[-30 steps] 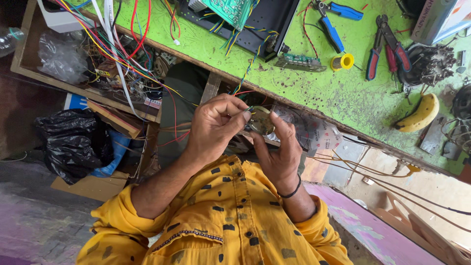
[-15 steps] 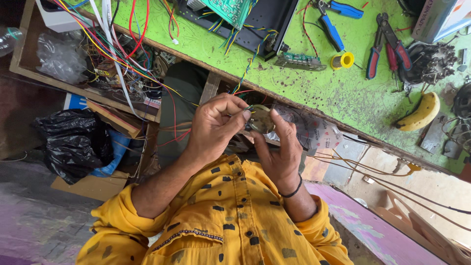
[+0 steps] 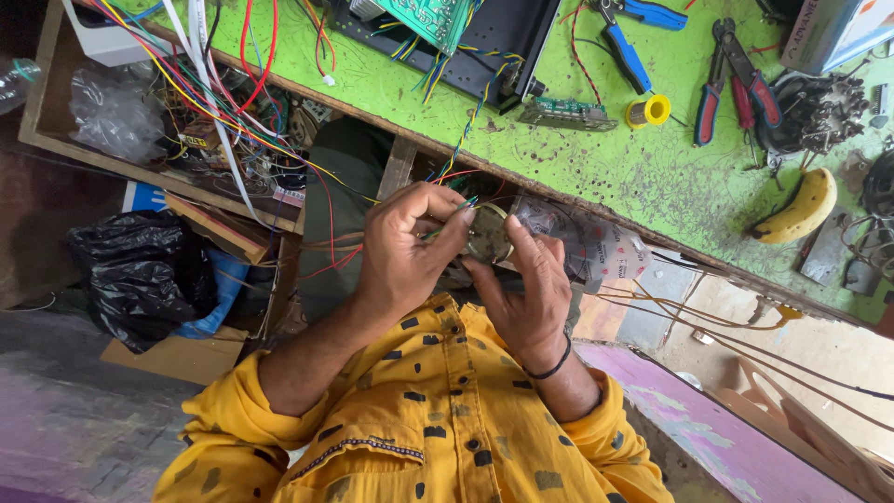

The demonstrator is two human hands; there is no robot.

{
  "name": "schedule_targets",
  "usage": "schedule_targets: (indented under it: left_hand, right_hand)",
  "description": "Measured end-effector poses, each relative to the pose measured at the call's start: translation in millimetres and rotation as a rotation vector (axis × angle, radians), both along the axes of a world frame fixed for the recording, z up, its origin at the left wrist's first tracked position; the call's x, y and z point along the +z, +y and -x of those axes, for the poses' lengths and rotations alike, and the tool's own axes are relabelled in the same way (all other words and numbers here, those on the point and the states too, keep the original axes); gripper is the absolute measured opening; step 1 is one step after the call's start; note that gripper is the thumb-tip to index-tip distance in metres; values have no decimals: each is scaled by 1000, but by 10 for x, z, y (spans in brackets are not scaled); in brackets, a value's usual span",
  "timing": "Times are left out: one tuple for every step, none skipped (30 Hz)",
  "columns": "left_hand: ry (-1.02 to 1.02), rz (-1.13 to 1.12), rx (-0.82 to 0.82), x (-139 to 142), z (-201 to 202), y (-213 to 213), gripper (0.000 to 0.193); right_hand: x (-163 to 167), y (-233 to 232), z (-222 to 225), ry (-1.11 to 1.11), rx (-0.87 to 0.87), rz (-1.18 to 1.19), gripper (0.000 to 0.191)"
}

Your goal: The person solders wires to a small circuit board using a soldering iron and solder. They then strip and twist wires, apply flux, and solder the wires to a small cylindrical component before placing it on the board.

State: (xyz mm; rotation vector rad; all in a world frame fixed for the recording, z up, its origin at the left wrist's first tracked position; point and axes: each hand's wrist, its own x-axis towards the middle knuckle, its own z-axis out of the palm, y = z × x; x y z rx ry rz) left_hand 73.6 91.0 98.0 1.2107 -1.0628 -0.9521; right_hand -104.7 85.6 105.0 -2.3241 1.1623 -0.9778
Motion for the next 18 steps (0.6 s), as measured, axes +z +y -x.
schedule_targets:
  left_hand:
    - [-14,7,5,10,0,3,11]
    - [-28,16,10,14,4,3,11]
    - [-42,23,15,12,8,7,12]
    - [-42,30,15,4,12,10,12]
    - [-42,38,16,-9,18,13,12]
    - [-42,44,16,-27,24,16,11]
    - [55,18,-9,-49,31,18,11]
    - [152,-9,-35,-74,37,21,10]
    - [248,-35,-60,-101,39,24,10]
    - [329,-64,-93,-127,35,29,12]
    - [410,-94,-126,-154,26,37,13]
    - [490,-125,-159,-179,17,47,14]
    - [531,-140,-180,-202,10,55,15]
    - [572,-155,-201,-223,8,61,16]
    - [612,-171,-222,-242,8,67,16]
    - [625,-178,-232,-259,17,69,17]
    - [638,-185,-243,-274,29,70,18]
    - [651,-191,-253,-286,41,67,19]
  right_hand:
    - [-2,2,-1,16,6,9,71]
    - [-6,1,-1,32,13,20,70]
    - [-9,4,0,49,19,29,70]
    - [-14,3,0,46,20,30,69]
    - [-19,0,3,44,21,31,69]
    - [-26,-4,7,42,22,30,69]
    - [-34,-13,11,22,-4,39,68]
    - [-43,-23,17,2,-29,47,67]
    - [-52,-34,23,-19,-54,57,67]
    - [-59,-45,31,-91,-90,-31,65]
    - [-66,-53,38,-163,-125,-121,63]
    - [-71,-60,46,-234,-161,-210,62]
    - [-75,-66,55,-314,-127,-290,61]
    - [-76,-70,64,-394,-92,-369,60]
    - [-77,-73,73,-474,-57,-448,59]
    - [-76,-75,81,-436,-39,-432,59]
    - [-75,-74,88,-398,-22,-416,58]
    - [-74,-76,94,-360,-3,-398,57]
